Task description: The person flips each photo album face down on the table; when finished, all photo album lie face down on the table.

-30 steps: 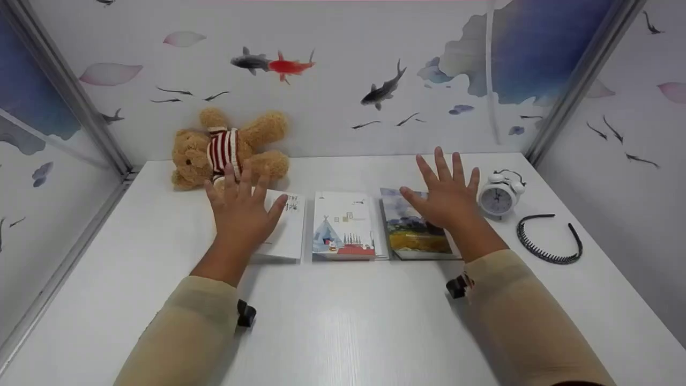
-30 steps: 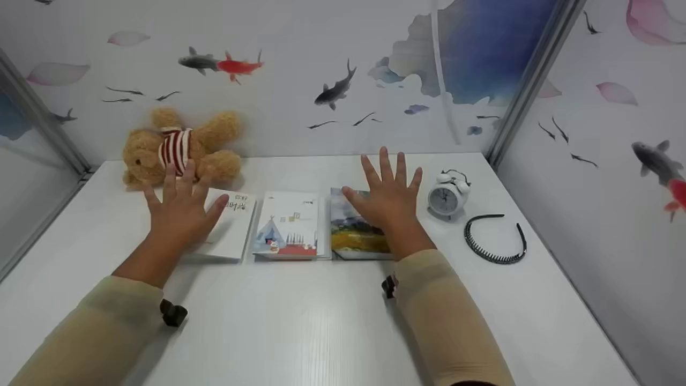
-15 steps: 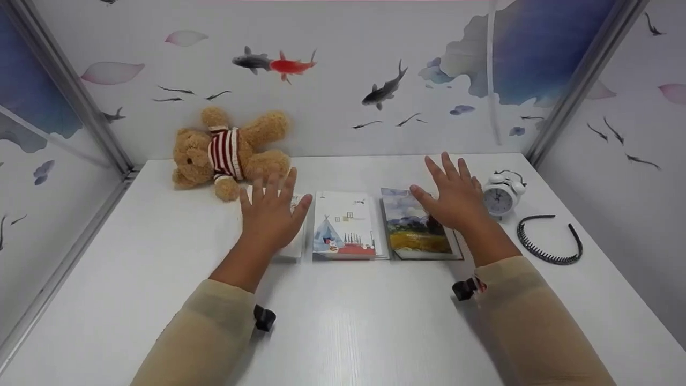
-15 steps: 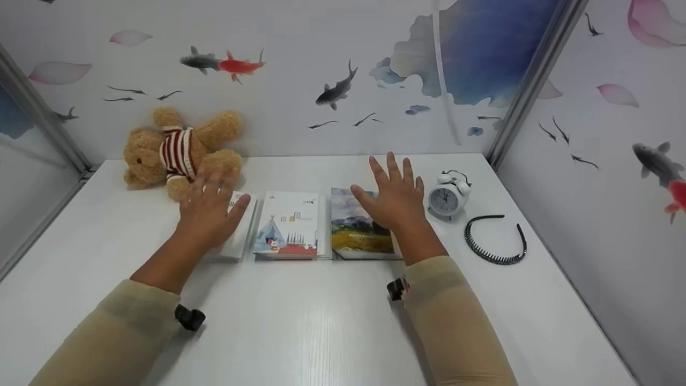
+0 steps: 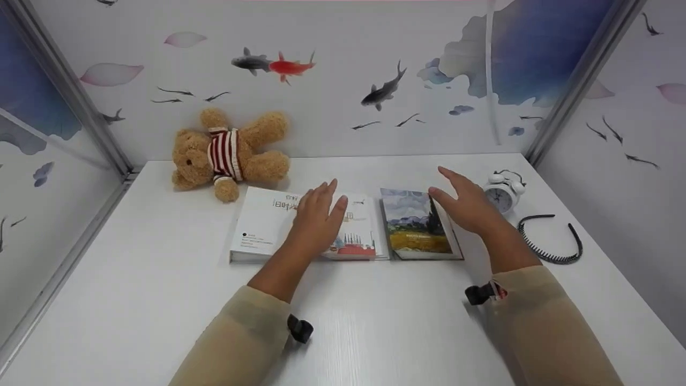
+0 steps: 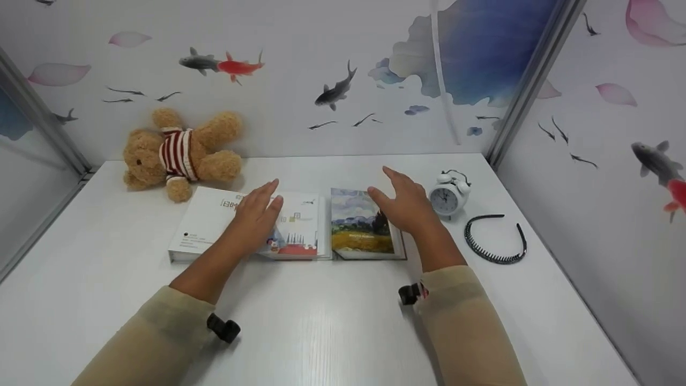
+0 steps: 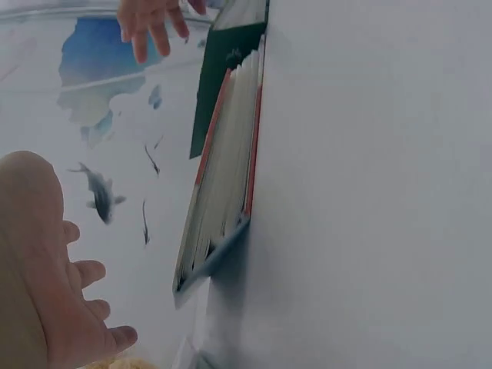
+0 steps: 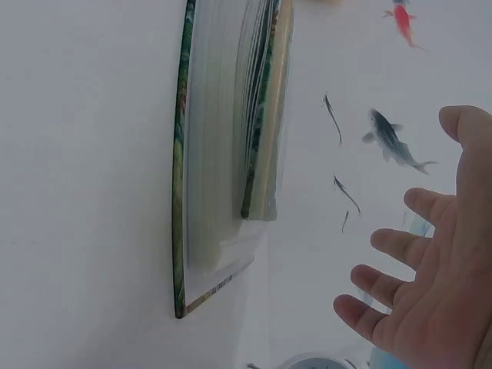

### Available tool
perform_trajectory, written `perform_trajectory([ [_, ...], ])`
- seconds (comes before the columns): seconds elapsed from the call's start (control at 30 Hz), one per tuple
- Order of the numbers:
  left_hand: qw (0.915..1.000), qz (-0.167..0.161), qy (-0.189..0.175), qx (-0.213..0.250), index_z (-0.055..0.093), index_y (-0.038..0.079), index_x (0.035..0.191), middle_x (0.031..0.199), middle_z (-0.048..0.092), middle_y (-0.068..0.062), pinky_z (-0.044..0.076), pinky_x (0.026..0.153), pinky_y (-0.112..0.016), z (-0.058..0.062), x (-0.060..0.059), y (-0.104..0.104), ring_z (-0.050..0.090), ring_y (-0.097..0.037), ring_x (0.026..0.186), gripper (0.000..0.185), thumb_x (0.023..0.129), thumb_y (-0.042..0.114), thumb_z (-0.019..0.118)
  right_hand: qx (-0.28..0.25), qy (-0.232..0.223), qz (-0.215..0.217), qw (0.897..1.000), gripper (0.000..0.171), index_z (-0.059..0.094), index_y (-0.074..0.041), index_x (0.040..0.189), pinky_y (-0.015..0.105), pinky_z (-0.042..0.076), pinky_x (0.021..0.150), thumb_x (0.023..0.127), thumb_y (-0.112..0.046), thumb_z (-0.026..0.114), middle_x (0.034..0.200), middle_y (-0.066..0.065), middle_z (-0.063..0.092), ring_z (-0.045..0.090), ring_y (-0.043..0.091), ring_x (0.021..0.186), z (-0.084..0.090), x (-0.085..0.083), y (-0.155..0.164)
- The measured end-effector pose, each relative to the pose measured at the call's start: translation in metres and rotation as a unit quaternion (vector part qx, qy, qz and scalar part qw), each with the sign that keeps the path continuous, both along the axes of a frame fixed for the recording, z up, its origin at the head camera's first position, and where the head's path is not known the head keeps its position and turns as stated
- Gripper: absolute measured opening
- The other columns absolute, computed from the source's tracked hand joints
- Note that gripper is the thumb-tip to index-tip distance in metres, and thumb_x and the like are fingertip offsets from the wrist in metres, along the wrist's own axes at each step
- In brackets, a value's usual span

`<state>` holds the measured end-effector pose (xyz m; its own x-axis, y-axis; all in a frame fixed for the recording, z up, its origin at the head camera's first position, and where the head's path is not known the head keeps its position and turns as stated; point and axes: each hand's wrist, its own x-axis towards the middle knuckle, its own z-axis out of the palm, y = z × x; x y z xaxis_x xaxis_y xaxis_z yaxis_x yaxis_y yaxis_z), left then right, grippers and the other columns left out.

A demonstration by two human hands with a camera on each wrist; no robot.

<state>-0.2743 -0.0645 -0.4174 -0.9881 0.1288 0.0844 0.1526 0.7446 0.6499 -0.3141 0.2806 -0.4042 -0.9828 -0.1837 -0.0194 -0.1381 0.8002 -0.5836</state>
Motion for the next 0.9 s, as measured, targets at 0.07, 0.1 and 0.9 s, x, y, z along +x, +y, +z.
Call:
perform_trajectory([
  [0.07,0.9991,-0.008,-0.013,0.039,0.024,0.029,0.172,0.180,0.025,-0.004,0.020,0.135,-0.060,-0.001,0.001,0.010,0.017,-0.033,0.169,0.069,0.112,0.063,0.029,-0.021,-0.013,-0.002,1.000,0.088,0.012,-0.031,0.174,0.076,0.022,0.127,0.104,-0.076,0.041,0.182,0.014,0.013,0.016,0.047,0.166,0.000,0.001,0.005],
  [0.1,0.9983,-0.013,-0.020,0.053,0.025,0.029,0.172,0.179,0.026,-0.004,0.021,0.135,-0.060,-0.001,0.001,0.016,0.018,-0.032,0.168,0.069,0.112,0.063,0.029,-0.030,-0.019,-0.003,0.999,0.089,0.012,-0.031,0.174,0.076,0.025,0.126,0.104,-0.077,0.041,0.181,0.014,0.014,0.018,0.047,0.165,-0.001,0.001,0.008],
  [0.9,0.9443,-0.107,-0.195,0.242,0.009,0.022,0.174,0.180,0.022,-0.009,0.030,0.134,-0.051,-0.018,0.017,0.083,0.026,-0.030,0.167,0.091,0.105,0.037,0.066,-0.194,-0.142,0.042,0.970,0.078,0.030,-0.020,0.170,0.062,0.031,0.130,0.105,-0.040,0.070,0.179,0.004,0.029,0.031,0.038,0.164,-0.032,0.009,0.046],
])
